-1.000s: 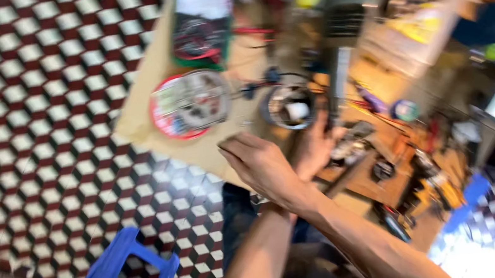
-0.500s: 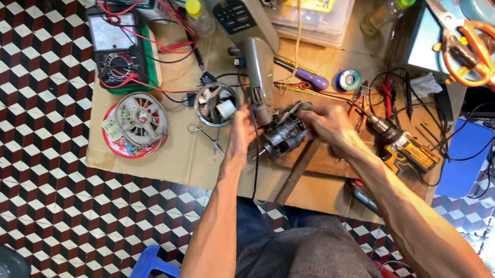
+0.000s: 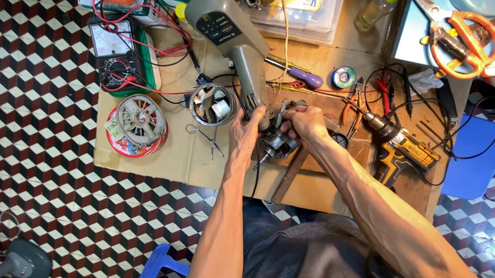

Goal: The person assembles an electric motor on a workbench, attaching the stator to the housing and securing it with a power drill. They then connect wires to the motor and use a multimeter to test the electrical connections.

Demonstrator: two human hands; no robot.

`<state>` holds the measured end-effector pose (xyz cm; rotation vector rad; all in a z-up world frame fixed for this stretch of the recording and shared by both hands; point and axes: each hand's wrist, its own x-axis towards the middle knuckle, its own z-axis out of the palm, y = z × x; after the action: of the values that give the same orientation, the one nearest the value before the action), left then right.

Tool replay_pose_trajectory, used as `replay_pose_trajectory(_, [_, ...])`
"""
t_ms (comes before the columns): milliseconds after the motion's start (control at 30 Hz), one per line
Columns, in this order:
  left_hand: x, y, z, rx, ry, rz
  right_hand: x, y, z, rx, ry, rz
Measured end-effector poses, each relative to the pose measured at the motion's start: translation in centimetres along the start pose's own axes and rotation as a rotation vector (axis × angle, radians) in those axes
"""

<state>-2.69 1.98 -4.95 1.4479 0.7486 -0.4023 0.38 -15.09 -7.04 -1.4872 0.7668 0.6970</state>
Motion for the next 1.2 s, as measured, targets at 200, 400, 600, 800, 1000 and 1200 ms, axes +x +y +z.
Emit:
replay_pose_trajectory(200, [-2.2,-0.9,-0.4,-0.047,-0.093,0.038,-4.5,-0.7,-1.0,-0.261,-0.15,-0.185])
replay_pose_trajectory(400, [-3.1,-0.8,-0.7,-0.068,-0.179,0.051,-8.7,-2.7,-5.7,-0.244,0.099,-0.338])
replay_pose_trajectory(600, [-3.0,0.1,-0.7,-0.102,-0.209,0.027,-7.8,2.0,-7.5,-0.144,0.105,-0.211])
replay_pose_trajectory(800, [-3.3,0.5,-0.8,-0.12,-0.197,0.007,-4.7,7.7,-6.2,0.022,0.019,-0.105])
replay_pose_trajectory(1000, [-2.8,-0.2,-1.3,-0.079,-0.183,0.019,-3.7,9.6,-5.3,0.157,0.021,-0.061])
replay_pose_trajectory(1200, [-2.6,-0.1,-1.5,-0.093,-0.183,0.017,-4.2,11.1,-3.9,0.213,-0.048,0.01])
